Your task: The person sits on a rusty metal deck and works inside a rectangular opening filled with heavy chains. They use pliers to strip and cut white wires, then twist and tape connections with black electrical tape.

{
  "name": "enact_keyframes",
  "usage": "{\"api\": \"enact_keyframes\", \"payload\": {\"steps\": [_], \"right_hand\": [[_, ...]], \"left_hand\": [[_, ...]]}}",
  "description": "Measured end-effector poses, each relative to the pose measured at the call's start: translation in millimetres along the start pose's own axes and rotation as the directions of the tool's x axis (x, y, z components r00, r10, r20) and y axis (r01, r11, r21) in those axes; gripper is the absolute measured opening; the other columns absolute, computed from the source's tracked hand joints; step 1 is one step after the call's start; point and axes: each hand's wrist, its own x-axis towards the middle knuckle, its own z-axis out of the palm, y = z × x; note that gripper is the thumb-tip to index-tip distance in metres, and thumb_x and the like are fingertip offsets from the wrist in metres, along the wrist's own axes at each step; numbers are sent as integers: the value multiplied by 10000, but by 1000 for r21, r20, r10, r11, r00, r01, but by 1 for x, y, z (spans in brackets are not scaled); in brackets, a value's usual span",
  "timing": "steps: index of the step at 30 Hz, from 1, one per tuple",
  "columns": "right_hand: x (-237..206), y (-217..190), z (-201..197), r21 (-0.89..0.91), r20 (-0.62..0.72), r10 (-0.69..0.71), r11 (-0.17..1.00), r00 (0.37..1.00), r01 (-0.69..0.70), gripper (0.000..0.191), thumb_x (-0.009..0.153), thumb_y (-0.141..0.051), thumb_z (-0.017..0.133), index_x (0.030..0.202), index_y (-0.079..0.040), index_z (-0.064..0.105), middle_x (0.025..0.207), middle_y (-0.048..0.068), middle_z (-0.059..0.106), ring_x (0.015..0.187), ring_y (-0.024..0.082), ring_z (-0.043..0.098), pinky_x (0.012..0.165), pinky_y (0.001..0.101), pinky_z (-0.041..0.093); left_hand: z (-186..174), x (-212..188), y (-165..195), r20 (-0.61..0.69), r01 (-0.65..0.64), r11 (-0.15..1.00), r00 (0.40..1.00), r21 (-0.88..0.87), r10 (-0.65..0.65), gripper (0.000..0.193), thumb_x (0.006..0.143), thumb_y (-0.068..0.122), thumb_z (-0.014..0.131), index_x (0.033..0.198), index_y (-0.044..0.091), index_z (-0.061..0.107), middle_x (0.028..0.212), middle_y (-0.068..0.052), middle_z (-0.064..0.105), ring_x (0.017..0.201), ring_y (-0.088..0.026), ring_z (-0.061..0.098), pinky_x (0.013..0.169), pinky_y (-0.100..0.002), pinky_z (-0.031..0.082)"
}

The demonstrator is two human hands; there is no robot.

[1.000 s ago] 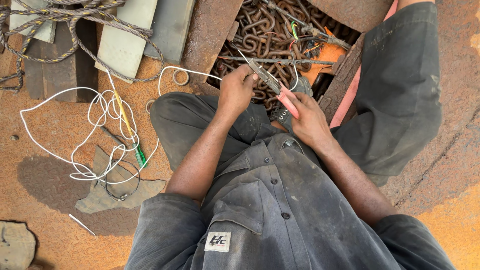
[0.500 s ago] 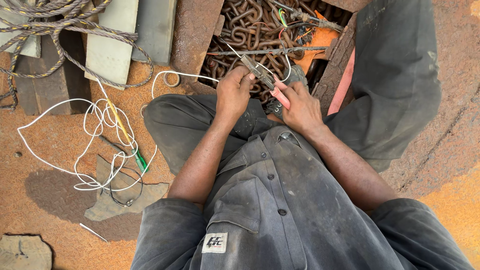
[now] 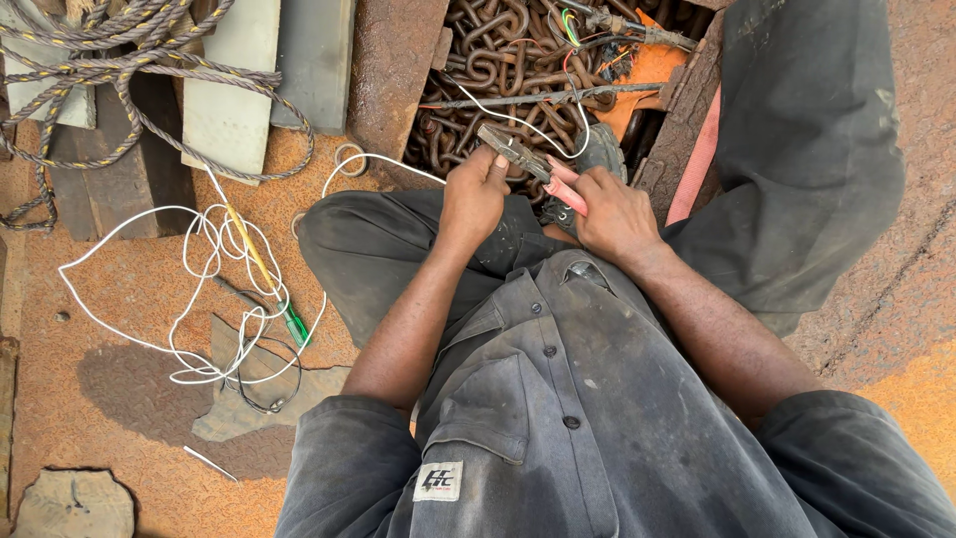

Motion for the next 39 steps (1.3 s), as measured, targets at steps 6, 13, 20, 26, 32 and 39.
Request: {"api": "enact_keyframes", "payload": {"steps": [6, 13, 20, 26, 32, 39], "right_hand": [[5, 4, 5, 475, 310, -14, 869, 951, -142, 270, 859, -163, 665, 1087, -19, 674, 1012, 106, 723, 934, 234, 712, 823, 391, 549], [20, 14, 30, 760, 571, -226, 509, 789, -404, 340, 747, -9, 574, 1033, 43, 750, 952, 141, 720, 855, 168, 688, 739, 287, 543], [31, 25, 42, 635, 672, -297, -241, 678, -734, 271, 801, -60, 593, 1044, 35, 667, 1071, 245, 758, 822, 267, 734, 649, 308, 570], [33, 67, 26, 664, 395, 467, 450, 791, -597, 286, 877, -67, 614, 1140, 26, 681, 1019, 255, 692, 800, 408, 692, 616, 439, 468], [43, 169, 42, -137, -75, 688, 710, 722, -691, 542, 981, -347, 722, 1246, 107, 591, 1229, 378, 578, 1082, 518, 612, 940, 544, 502], [68, 147, 50, -231, -238, 573, 751, 784, -619, 799, 797, -238, 834, 1329, 234, 469, 1386, 415, 426, 1224, 550, 436, 918, 610, 453]], "left_hand": [[2, 4, -4, -144, -93, 995, 985, 28, 96, 262, 966, 144, 597, 769, -29, 596, 613, -115, 562, 560, -150, 500, 541, -370, 417], [14, 21, -36, -204, -130, 989, 973, -76, 112, 277, 919, 125, 573, 686, -18, 524, 574, -51, 493, 534, -112, 422, 502, -364, 385], [20, 31, -37, 68, 57, 596, 998, -801, -4, 256, 971, 74, 518, 716, 71, 503, 623, 32, 420, 495, -58, 313, 439, -262, 258], [-29, 49, -27, 393, 247, 949, 907, -198, -154, 221, 1029, 221, 532, 939, 73, 670, 707, 45, 597, 623, -69, 537, 508, -238, 469], [-24, 119, -71, 308, 350, 935, 884, 58, -350, 216, 1034, 217, 538, 1117, 71, 675, 827, -11, 648, 722, -132, 640, 618, -305, 572], [8, 213, -169, -85, 515, 677, 760, -526, -644, 201, 986, 3, 421, 1158, 6, 525, 978, -70, 591, 681, -201, 633, 582, -386, 637]]}}
